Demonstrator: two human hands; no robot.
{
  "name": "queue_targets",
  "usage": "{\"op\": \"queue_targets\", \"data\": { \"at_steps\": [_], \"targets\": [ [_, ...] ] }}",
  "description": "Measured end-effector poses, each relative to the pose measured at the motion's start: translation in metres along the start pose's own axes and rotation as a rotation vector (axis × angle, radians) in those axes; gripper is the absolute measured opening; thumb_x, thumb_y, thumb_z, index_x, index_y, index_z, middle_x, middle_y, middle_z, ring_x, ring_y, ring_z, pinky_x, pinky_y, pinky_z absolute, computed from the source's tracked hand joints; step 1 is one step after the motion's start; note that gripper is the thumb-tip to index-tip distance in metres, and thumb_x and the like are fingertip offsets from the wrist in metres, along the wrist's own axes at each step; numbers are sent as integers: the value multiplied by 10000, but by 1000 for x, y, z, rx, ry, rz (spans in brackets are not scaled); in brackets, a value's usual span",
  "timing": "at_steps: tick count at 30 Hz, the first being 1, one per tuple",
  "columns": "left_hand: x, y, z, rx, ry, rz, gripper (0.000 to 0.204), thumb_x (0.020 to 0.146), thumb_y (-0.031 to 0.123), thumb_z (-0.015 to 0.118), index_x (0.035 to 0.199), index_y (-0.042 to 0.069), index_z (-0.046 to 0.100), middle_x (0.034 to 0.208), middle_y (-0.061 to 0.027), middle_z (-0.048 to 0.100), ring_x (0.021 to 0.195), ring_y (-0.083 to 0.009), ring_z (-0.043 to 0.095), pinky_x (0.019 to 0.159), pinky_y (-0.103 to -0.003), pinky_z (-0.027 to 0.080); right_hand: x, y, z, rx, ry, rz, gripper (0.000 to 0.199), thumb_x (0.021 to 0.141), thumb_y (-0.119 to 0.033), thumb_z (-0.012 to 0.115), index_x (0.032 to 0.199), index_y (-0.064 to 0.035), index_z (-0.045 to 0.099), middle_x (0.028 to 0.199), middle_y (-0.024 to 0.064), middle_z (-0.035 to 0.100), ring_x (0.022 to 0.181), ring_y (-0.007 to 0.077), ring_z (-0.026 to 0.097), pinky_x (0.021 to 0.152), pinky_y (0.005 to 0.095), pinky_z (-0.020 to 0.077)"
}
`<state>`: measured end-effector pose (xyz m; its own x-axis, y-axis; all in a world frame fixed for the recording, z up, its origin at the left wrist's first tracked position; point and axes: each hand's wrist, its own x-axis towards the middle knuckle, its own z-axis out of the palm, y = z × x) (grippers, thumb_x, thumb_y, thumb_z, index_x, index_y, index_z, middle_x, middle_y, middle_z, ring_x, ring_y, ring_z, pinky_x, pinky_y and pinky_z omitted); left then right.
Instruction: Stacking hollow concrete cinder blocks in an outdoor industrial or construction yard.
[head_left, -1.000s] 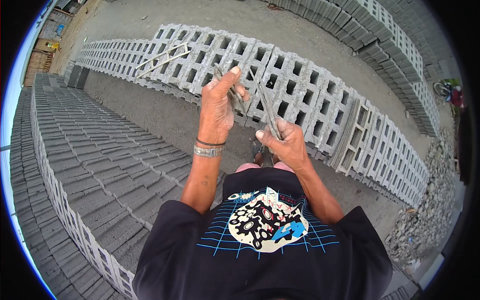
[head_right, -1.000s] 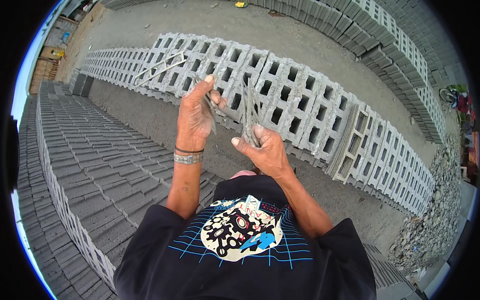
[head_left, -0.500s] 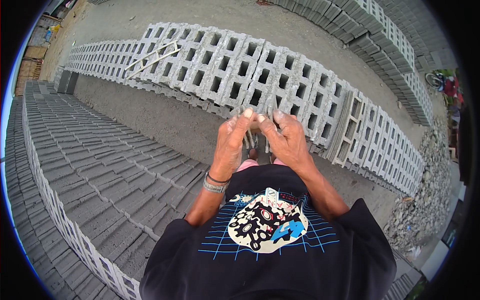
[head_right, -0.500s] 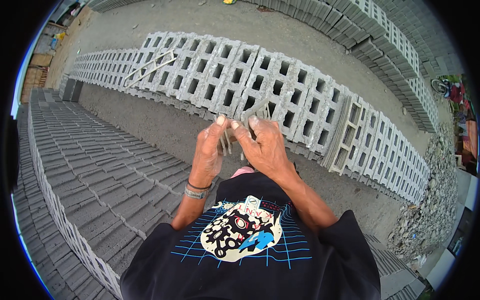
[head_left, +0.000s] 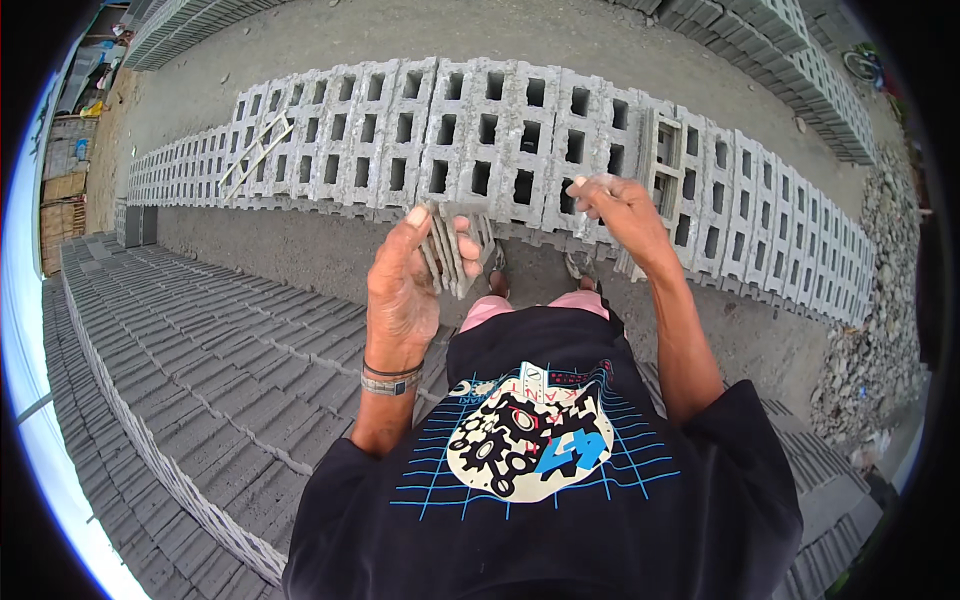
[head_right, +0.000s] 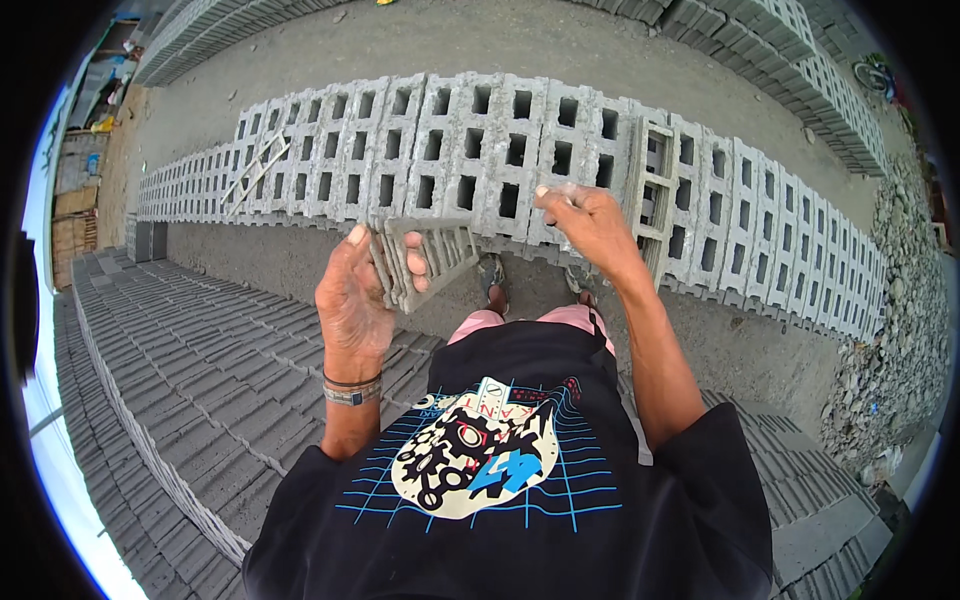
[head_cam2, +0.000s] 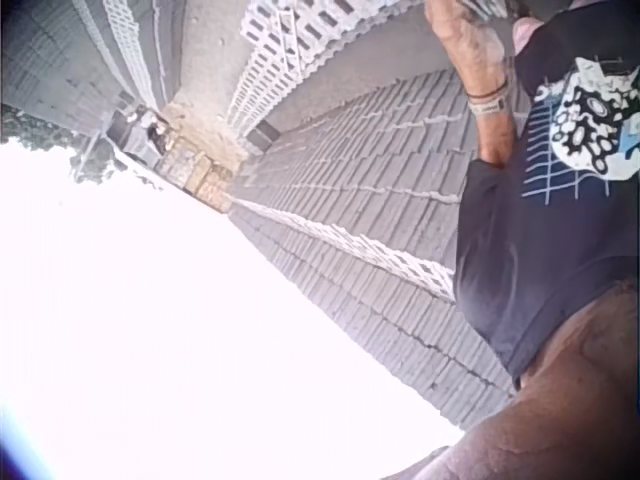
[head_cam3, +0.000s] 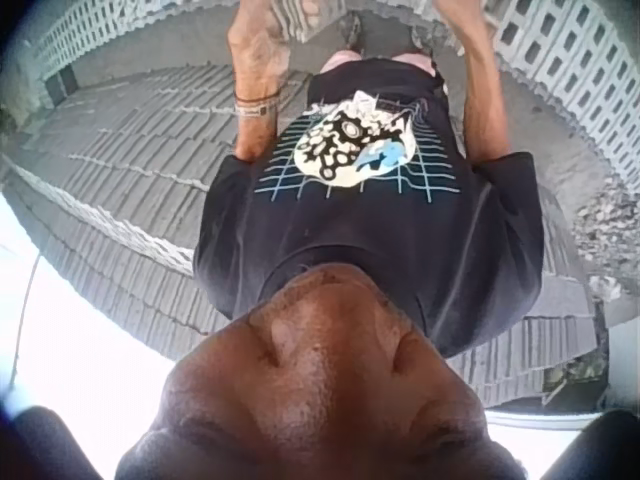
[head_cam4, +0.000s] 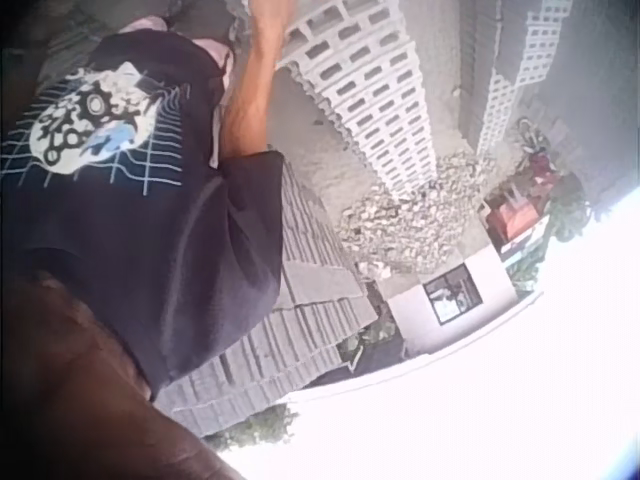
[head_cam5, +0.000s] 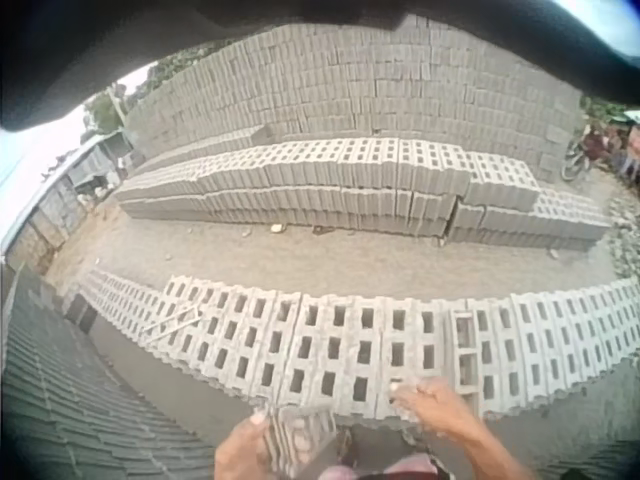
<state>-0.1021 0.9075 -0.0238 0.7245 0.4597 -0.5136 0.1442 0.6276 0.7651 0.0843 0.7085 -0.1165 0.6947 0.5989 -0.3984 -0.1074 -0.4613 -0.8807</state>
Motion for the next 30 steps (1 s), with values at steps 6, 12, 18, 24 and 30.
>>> {"op": "queue_targets", "data": {
  "at_steps": [6,12,18,24,30],
  "targets": [
    [-33,-12,80,32,-20,27,571,1004,393,472,1204,-133,573,890,-196,704,742,-257,698,698,-329,573,9,78,55,93,-442,48,749,908,-652,558,990,73,725,868,240,695,887,261,664,826,390,501],
    [-52,-35,153,276,-99,16,562,992,355,514,1221,-157,553,847,-187,681,716,-255,661,668,-323,528,1,106,47,-232,-278,-121,720,904,-619,587,1063,74,698,884,230,679,867,266,640,778,398,493],
    [-40,-46,199,377,-114,30,412,891,114,735,1200,-98,566,843,-128,677,701,-167,639,657,-275,515,-14,111,16,543,-407,28,409,864,-345,715,1051,18,725,841,93,679,765,154,593,668,345,478],
    [-47,-53,185,329,-204,178,404,895,114,713,1211,-84,557,930,-154,692,819,-184,663,762,-313,530,15,86,-63,49,-206,-12,366,823,-270,744,945,73,704,762,147,670,712,216,613,641,372,470],
    [-12,-178,115,440,78,1,303,986,266,591,1145,11,626,1093,-102,679,983,-147,610,869,-317,492,69,89,-149,-723,40,-361,285,784,-211,685,833,69,677,741,291,658,787,423,652,961,458,383]
  ]
}}
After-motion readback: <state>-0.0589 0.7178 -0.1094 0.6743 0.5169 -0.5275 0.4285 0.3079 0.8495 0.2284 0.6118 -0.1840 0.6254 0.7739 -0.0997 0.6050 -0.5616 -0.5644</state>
